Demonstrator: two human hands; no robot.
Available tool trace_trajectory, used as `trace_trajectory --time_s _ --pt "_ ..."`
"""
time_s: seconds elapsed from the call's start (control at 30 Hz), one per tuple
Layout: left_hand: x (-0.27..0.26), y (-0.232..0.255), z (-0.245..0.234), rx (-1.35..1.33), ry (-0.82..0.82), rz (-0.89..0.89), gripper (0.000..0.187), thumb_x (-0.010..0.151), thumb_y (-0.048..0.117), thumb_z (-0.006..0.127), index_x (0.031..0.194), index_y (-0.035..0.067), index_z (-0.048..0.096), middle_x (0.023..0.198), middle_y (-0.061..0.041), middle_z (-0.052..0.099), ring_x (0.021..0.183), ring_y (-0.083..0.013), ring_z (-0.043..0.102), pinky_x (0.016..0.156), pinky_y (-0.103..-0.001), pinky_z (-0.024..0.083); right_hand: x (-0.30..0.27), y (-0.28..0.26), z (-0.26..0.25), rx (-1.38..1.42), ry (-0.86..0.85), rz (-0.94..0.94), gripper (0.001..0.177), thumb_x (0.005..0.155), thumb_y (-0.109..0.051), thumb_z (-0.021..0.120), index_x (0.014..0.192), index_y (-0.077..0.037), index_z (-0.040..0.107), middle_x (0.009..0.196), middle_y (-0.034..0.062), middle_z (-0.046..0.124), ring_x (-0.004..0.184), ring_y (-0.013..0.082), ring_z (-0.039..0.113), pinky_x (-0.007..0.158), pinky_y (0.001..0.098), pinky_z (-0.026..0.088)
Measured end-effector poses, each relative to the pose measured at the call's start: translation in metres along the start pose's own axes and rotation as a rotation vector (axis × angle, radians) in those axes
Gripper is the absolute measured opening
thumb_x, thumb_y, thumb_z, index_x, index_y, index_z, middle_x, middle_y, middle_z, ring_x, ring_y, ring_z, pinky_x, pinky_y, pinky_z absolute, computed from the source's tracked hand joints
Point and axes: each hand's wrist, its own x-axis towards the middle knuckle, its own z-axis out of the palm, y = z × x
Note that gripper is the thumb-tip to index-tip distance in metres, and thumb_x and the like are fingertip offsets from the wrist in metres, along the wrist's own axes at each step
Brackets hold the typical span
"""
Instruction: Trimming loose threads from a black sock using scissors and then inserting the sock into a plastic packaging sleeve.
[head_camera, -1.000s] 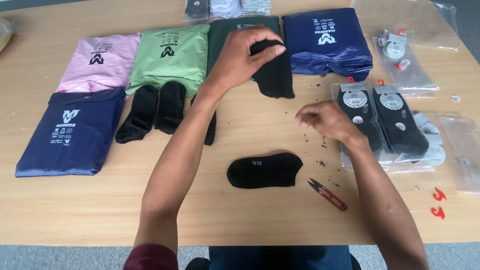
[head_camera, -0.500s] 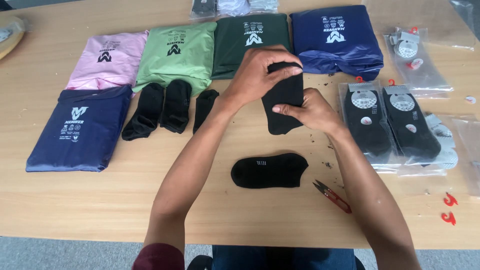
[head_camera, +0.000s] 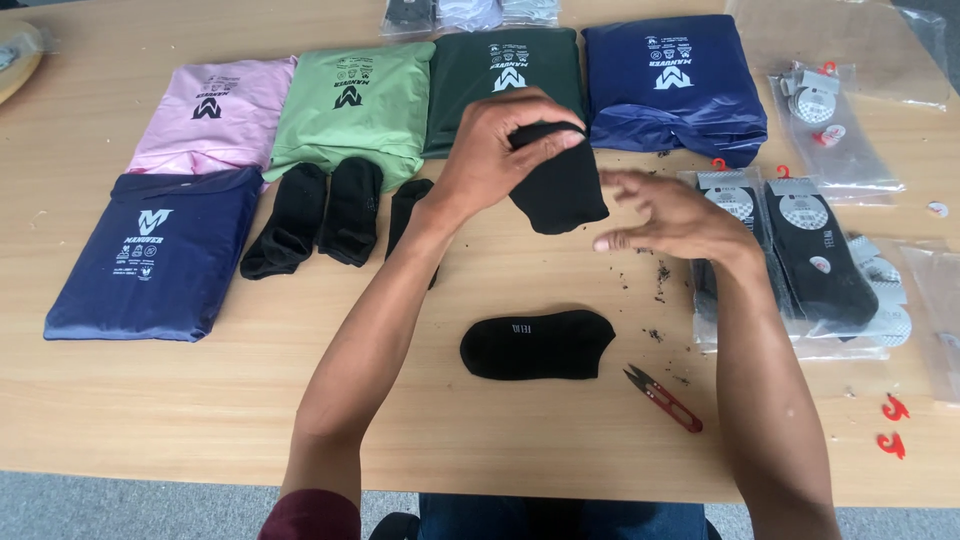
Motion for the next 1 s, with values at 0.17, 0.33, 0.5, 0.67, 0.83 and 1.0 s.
trace_trajectory --time_s 0.17,0.33,0.5,0.67,0.83,1.0 --pt "0.010 0.002 0.006 0.002 -0.049 -0.005 0.011 0.098 0.013 0.073 0.105 0.004 0.074 0.097 -0.008 0.074 0.088 -0.0200 0.074 0.082 -0.030 0.060 -0.001 -0.018 0.016 0.347 0.244 -0.273 0.028 0.094 -0.017 0.071 0.121 -0.008 0.072 0.117 0.0028 0.076 0.098 0.0116 0.073 0.085 0.0236 0.058" --pt "0.008 0.005 -0.004 0.086 -0.017 -0.027 0.011 0.100 0.013 0.072 0.105 0.004 0.074 0.097 -0.008 0.074 0.088 -0.0185 0.073 0.081 -0.030 0.057 0.012 0.006 0.008 0.159 0.089 -0.045 0.025 0.096 -0.033 0.072 0.097 -0.012 0.086 0.056 -0.0037 0.051 0.055 0.0082 0.034 0.056 0.0264 0.035" --pt "0.010 0.012 -0.010 0.036 -0.042 -0.065 0.010 0.099 0.011 0.073 0.105 0.003 0.074 0.099 -0.009 0.074 0.092 -0.0199 0.072 0.084 -0.031 0.058 0.005 0.020 -0.004 -0.012 -0.050 0.275 0.041 0.096 -0.030 0.061 0.135 -0.019 0.067 0.128 -0.0008 0.076 0.122 0.0189 0.070 0.104 0.0351 0.048" --pt "0.015 0.014 0.011 0.044 -0.120 -0.070 0.012 0.097 0.014 0.074 0.103 0.003 0.074 0.095 -0.009 0.075 0.086 -0.0193 0.073 0.079 -0.030 0.057 0.006 0.007 0.010 0.275 0.325 -0.254 0.043 0.089 -0.029 0.075 0.128 -0.013 0.064 0.124 0.0032 0.071 0.109 0.0182 0.069 0.096 0.0335 0.056" --pt "0.014 0.015 0.025 -0.006 -0.149 -0.108 0.009 0.097 0.011 0.072 0.104 0.005 0.074 0.095 -0.006 0.073 0.085 -0.0172 0.073 0.077 -0.027 0.057 0.017 -0.010 0.037 0.515 0.478 -0.516 0.049 0.090 -0.011 0.082 0.133 -0.005 0.060 0.111 -0.0019 0.067 0.102 0.0059 0.059 0.090 0.0207 0.049" --pt "0.015 0.018 0.015 0.073 -0.051 -0.011 0.011 0.098 0.012 0.073 0.104 0.003 0.073 0.097 -0.009 0.074 0.089 -0.0215 0.073 0.081 -0.032 0.058 0.024 -0.001 0.042 0.424 0.120 -0.170 0.029 0.082 -0.027 0.087 0.083 -0.010 0.064 0.079 -0.0049 0.056 0.077 0.0074 0.052 0.064 0.0241 0.041"
